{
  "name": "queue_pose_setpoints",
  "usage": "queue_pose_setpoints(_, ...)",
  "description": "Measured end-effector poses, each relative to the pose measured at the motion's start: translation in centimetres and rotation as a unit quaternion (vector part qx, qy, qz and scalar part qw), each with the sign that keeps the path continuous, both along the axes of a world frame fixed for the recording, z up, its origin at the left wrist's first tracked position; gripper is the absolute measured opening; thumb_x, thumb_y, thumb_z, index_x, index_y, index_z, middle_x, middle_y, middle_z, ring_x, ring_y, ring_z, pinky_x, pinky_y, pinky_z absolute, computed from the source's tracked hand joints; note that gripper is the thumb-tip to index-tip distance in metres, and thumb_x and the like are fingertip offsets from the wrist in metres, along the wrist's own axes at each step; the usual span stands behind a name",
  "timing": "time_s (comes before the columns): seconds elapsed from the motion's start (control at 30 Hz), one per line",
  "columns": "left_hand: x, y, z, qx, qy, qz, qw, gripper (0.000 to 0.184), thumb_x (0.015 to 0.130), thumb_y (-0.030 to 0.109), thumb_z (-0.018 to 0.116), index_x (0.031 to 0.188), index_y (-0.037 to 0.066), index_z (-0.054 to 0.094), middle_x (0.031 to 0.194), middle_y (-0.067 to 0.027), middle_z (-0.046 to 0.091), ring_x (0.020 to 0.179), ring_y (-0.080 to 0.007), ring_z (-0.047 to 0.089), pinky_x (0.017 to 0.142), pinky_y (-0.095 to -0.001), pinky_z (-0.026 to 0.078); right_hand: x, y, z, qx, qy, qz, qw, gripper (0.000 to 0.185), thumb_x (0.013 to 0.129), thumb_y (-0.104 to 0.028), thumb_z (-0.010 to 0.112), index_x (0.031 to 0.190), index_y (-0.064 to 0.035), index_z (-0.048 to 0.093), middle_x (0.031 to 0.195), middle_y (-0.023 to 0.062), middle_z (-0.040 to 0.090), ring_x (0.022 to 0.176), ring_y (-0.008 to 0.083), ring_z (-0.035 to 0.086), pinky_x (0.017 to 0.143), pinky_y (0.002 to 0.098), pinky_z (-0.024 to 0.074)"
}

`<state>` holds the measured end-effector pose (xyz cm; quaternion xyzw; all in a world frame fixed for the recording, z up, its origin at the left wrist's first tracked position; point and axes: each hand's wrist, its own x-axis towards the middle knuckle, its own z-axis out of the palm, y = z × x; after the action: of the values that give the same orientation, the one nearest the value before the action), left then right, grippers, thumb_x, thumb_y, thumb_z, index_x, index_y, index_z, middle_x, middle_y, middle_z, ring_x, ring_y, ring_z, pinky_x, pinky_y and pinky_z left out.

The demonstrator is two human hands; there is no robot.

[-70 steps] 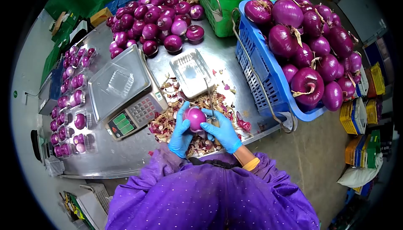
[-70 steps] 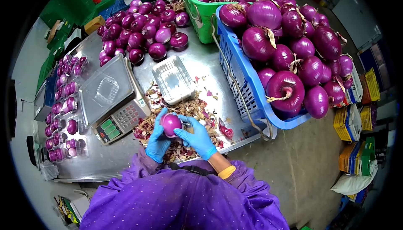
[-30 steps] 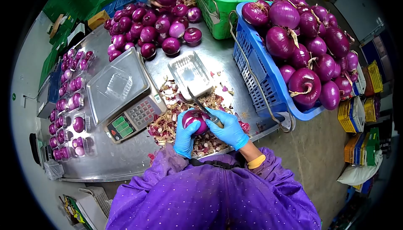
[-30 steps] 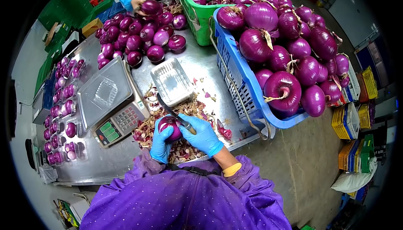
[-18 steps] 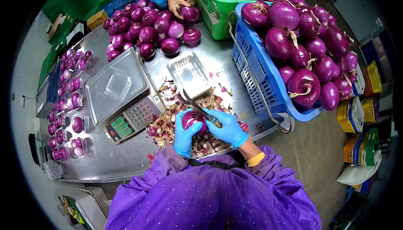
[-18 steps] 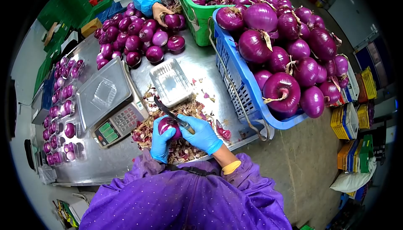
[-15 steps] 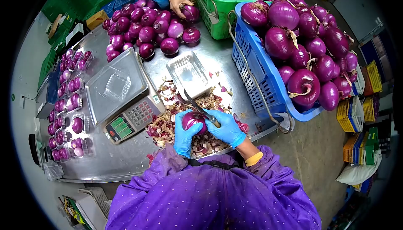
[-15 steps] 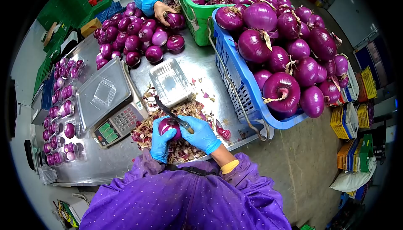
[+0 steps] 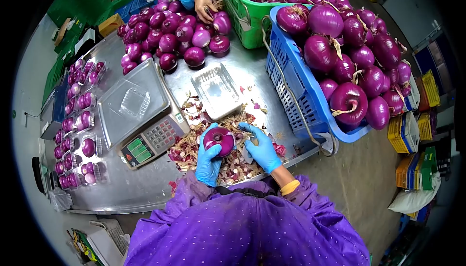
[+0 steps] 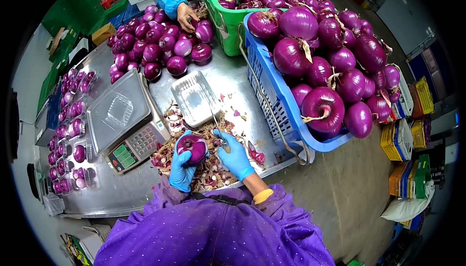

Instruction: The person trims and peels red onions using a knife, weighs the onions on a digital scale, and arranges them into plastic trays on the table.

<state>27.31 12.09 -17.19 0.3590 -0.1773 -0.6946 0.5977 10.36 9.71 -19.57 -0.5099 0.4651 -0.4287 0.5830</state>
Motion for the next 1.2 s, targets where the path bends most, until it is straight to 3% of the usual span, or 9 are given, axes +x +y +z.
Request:
queue_pose_setpoints(0.17, 0.7, 0.0, -0.2, 0.026, -0.019, -0.083, 0.996, 0.065, 0.076, 0.026, 0.07, 0.13, 0.006, 0.039, 0.117, -0.0138, 0.054, 0.098, -0.0266, 0.062, 0.071, -0.0323, 0.058, 0.3, -0.7, 3.9, -0.017, 0.045, 0.074, 0.996, 0.039, 0.088, -0.009, 0.064, 0.125, -0.0009, 0.056, 0.112, 0.0066, 0.062, 0.103, 0.0112, 0.056, 0.089, 0.0254, 0.0457)
queue_pose_setpoints(0.53, 1.0, -0.1, -1.8, 0.037, -0.101, -0.098, 0.989, 0.062, 0.073, 0.029, 0.074, 0.121, 0.003, 0.045, 0.111, -0.013, 0.056, 0.096, -0.0245, 0.061, 0.079, -0.0372, 0.055, -0.2, -1.0, 4.2, -0.12, 0.131, 0.092, 0.98, 0.017, 0.085, -0.014, 0.068, 0.097, -0.0015, 0.064, 0.072, 0.0015, 0.056, 0.066, 0.0081, 0.052, 0.06, 0.0263, 0.0438)
queue_pose_setpoints(0.73, 1.1, 0.1, -0.9, -0.014, -0.167, -0.134, 0.977, 0.069, 0.065, 0.034, 0.078, 0.118, 0.003, 0.046, 0.11, -0.0109, 0.055, 0.097, -0.022, 0.059, 0.084, -0.0356, 0.051, 0.3, -1.7, 1.1, -0.015, 0.231, 0.045, 0.972, 0.022, 0.087, -0.023, 0.062, 0.087, -0.0022, 0.055, 0.07, 0.0123, 0.06, 0.064, 0.0159, 0.058, 0.061, 0.0322, 0.0467)
queue_pose_setpoints(0.87, 1.2, -0.1, -1.2, -0.069, -0.068, -0.119, 0.988, 0.074, 0.063, 0.038, 0.076, 0.122, 0.004, 0.047, 0.111, -0.0116, 0.056, 0.1, -0.0221, 0.058, 0.091, -0.0357, 0.049, -1.3, 0.5, -6.1, 0.054, 0.141, -0.019, 0.988, 0.027, 0.086, -0.019, 0.062, 0.108, -0.0038, 0.058, 0.092, 0.0125, 0.067, 0.078, 0.0181, 0.064, 0.071, 0.0322, 0.0505)
queue_pose_setpoints(0.9, 1.3, -0.1, -1.3, -0.034, -0.016, -0.073, 0.997, 0.07, 0.07, 0.032, 0.073, 0.126, 0.003, 0.043, 0.115, -0.0138, 0.055, 0.106, -0.0263, 0.057, 0.093, -0.0389, 0.049, -1.3, 0.4, -5.5, -0.046, 0.129, -0.035, 0.99, 0.036, 0.087, -0.013, 0.06, 0.121, -0.0056, 0.056, 0.11, 0.0091, 0.065, 0.084, 0.0182, 0.063, 0.078, 0.0313, 0.0504)
queue_pose_setpoints(0.93, 1.3, -0.3, -0.8, -0.02, 0.069, -0.055, 0.996, 0.063, 0.077, 0.024, 0.068, 0.129, 0.002, 0.041, 0.12, -0.0159, 0.054, 0.112, -0.0304, 0.055, 0.095, -0.0432, 0.049, -1.1, 0.4, -4.8, -0.035, 0.108, -0.037, 0.993, 0.037, 0.087, -0.012, 0.06, 0.123, -0.006, 0.055, 0.113, 0.0081, 0.063, 0.081, 0.0167, 0.063, 0.075, 0.0303, 0.0506)
queue_pose_setpoints(1.0, 1.4, -0.4, -2.0, 0.035, 0.122, 0.018, 0.992, 0.065, 0.08, 0.027, 0.068, 0.131, 0.0, 0.04, 0.126, -0.0202, 0.051, 0.117, -0.035, 0.052, 0.1, -0.0537, 0.045, -0.8, 0.5, -1.8, -0.014, 0.065, -0.043, 0.997, 0.04, 0.088, -0.008, 0.058, 0.127, -0.0069, 0.054, 0.119, 0.0061, 0.061, 0.074, 0.0137, 0.061, 0.069, 0.0281, 0.051)
queue_pose_setpoints(1.07, 1.0, -0.6, -2.4, 0.041, 0.151, 0.025, 0.987, 0.06, 0.083, 0.031, 0.065, 0.131, 0.003, 0.042, 0.127, -0.016, 0.052, 0.116, -0.0308, 0.053, 0.099, -0.0488, 0.045, 0.5, 0.4, 0.9, 0.036, -0.031, -0.004, 0.999, 0.041, 0.089, -0.009, 0.057, 0.13, -0.0061, 0.052, 0.1, 0.0043, 0.064, 0.059, 0.0063, 0.054, 0.053, 0.0219, 0.0457)
queue_pose_setpoints(1.2, -0.5, -0.7, -2.1, 0.036, 0.138, 0.021, 0.99, 0.058, 0.084, 0.036, 0.064, 0.13, 0.006, 0.044, 0.124, -0.0134, 0.054, 0.111, -0.0269, 0.055, 0.094, -0.0424, 0.047, 2.0, 0.3, 2.7, 0.102, -0.046, 0.004, 0.994, 0.041, 0.09, -0.011, 0.058, 0.13, -0.005, 0.052, 0.071, -0.0016, 0.055, 0.053, 0.0044, 0.05, 0.048, 0.0203, 0.0427)
